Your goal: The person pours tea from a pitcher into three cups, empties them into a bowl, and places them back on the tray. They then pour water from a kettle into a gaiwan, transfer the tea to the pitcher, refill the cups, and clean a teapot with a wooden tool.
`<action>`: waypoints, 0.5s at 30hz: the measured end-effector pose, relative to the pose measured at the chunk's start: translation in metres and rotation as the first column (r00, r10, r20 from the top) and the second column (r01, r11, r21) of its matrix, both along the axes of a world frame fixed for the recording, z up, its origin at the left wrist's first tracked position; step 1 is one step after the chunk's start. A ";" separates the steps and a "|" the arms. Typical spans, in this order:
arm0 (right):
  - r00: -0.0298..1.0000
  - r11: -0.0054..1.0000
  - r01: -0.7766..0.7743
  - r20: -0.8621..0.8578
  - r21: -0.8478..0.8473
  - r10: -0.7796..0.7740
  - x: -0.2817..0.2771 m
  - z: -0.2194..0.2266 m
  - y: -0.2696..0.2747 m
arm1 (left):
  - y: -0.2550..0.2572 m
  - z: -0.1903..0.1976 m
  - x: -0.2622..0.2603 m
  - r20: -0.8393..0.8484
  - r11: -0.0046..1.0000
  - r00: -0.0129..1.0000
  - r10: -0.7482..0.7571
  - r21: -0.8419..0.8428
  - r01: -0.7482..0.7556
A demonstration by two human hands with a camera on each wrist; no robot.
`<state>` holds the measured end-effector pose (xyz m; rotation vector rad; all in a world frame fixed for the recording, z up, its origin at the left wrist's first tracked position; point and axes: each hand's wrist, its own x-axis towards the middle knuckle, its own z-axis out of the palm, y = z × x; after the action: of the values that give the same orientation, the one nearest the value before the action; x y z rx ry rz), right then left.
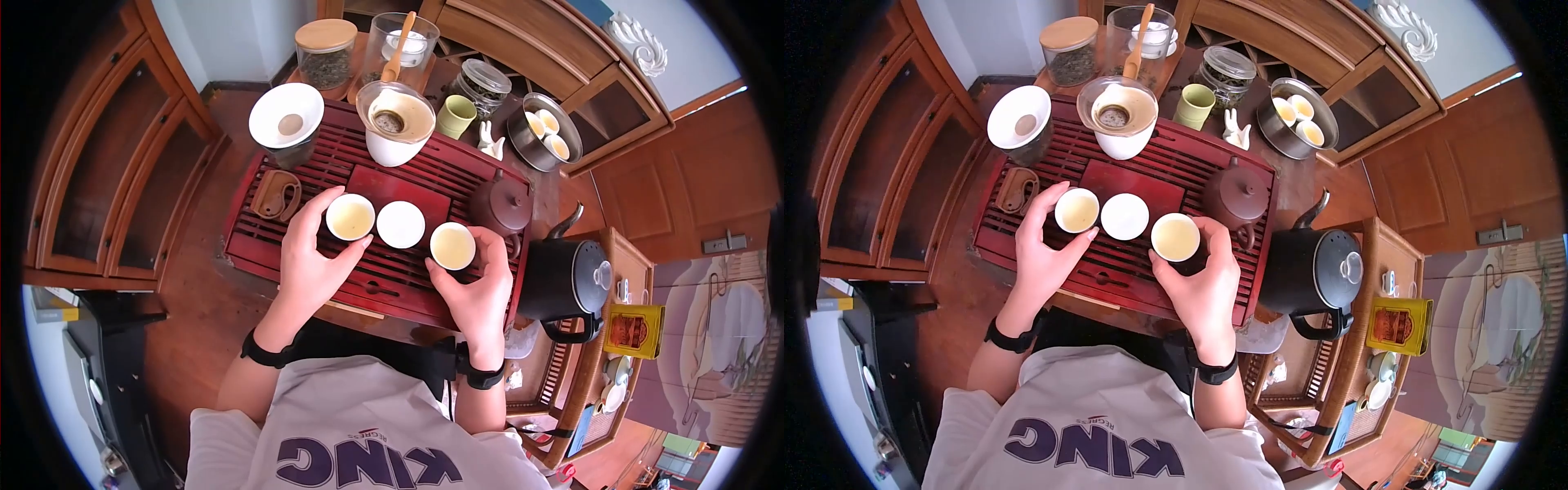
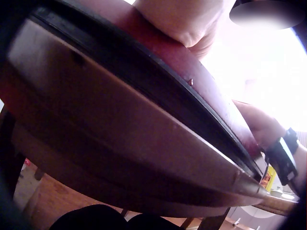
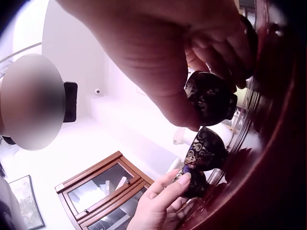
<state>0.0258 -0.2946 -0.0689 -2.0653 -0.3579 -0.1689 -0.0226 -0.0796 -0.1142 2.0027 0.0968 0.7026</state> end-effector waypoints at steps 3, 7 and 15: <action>1.000 0.998 -0.012 -0.028 0.061 0.014 0.002 0.003 0.004 | -0.001 0.004 0.000 0.005 1.000 1.000 -0.004 -0.009 0.004; 0.998 0.992 -0.036 -0.050 0.120 0.043 0.003 0.006 0.009 | -0.002 0.003 0.000 0.003 0.999 1.000 -0.013 -0.049 0.013; 0.997 0.994 -0.079 -0.006 0.069 0.080 0.006 0.012 0.016 | -0.001 0.003 -0.001 0.005 1.000 1.000 0.002 0.003 -0.002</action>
<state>0.0316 -0.2787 -0.0570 -1.9803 -0.4223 -0.1220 -0.0231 -0.0803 -0.1113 2.0036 0.0956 0.7091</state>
